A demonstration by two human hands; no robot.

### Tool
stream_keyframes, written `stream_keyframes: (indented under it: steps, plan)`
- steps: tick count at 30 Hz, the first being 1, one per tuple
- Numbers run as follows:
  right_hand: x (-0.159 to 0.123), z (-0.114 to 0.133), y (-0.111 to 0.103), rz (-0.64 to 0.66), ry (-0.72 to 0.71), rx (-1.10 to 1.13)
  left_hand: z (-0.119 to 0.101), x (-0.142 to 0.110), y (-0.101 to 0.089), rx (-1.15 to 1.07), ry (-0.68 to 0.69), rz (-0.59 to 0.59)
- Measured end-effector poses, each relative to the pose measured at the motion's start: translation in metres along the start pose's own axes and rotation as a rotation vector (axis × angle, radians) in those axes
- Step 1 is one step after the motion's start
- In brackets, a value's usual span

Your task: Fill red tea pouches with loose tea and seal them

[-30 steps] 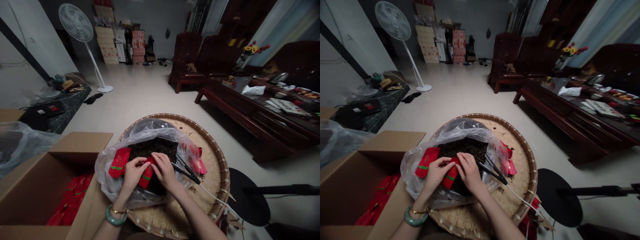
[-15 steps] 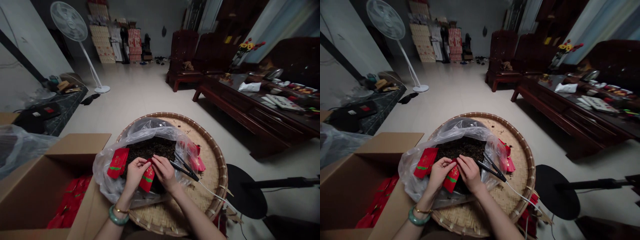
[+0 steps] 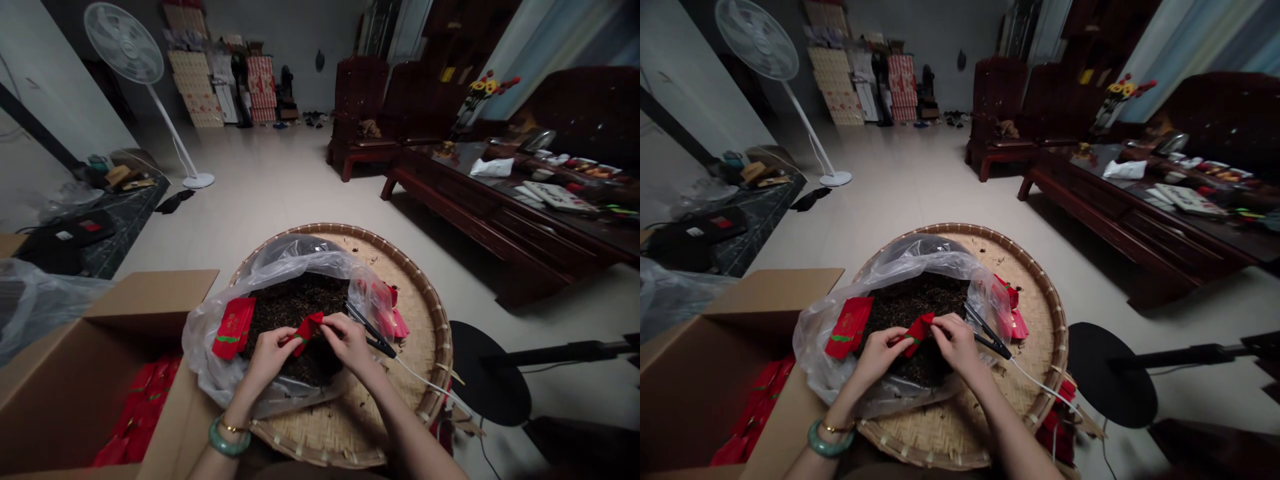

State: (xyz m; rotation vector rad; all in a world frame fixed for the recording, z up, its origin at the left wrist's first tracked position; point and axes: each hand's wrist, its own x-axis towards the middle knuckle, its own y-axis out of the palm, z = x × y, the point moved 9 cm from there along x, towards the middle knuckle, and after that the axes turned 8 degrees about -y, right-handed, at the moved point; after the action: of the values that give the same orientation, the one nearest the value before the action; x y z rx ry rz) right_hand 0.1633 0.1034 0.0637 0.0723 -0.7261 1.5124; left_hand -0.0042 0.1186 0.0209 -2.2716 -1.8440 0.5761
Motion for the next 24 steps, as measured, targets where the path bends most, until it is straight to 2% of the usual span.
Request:
stream_keyframes:
  steps: [4, 7, 11, 15, 18, 21, 24]
  plan:
    - [-0.004, -0.022, 0.008, 0.022, 0.169, 0.038, -0.013, -0.002, 0.004, 0.069, 0.064, 0.01]
    - [-0.006, -0.03, 0.004, -0.001, 0.241, 0.092, -0.01, 0.0, -0.001, 0.061, 0.049, -0.041]
    - [-0.007, -0.029, 0.0, 0.0, 0.282, 0.295, 0.004, 0.007, -0.011, -0.026, -0.018, -0.104]
    - [-0.007, -0.023, 0.01, 0.072, 0.307, 0.473, 0.004, 0.008, -0.011, -0.037, -0.011, -0.092]
    - [-0.006, -0.024, 0.015, 0.107, 0.327, 0.468, -0.002, 0.006, -0.005, -0.031, 0.008, -0.041]
    - [-0.005, -0.026, 0.012, 0.073, 0.327, 0.437, -0.004, 0.005, -0.007, -0.095, -0.001, -0.057]
    - [-0.008, -0.028, 0.016, 0.091, 0.367, 0.552, -0.001, 0.004, -0.01, -0.179, -0.031, -0.076]
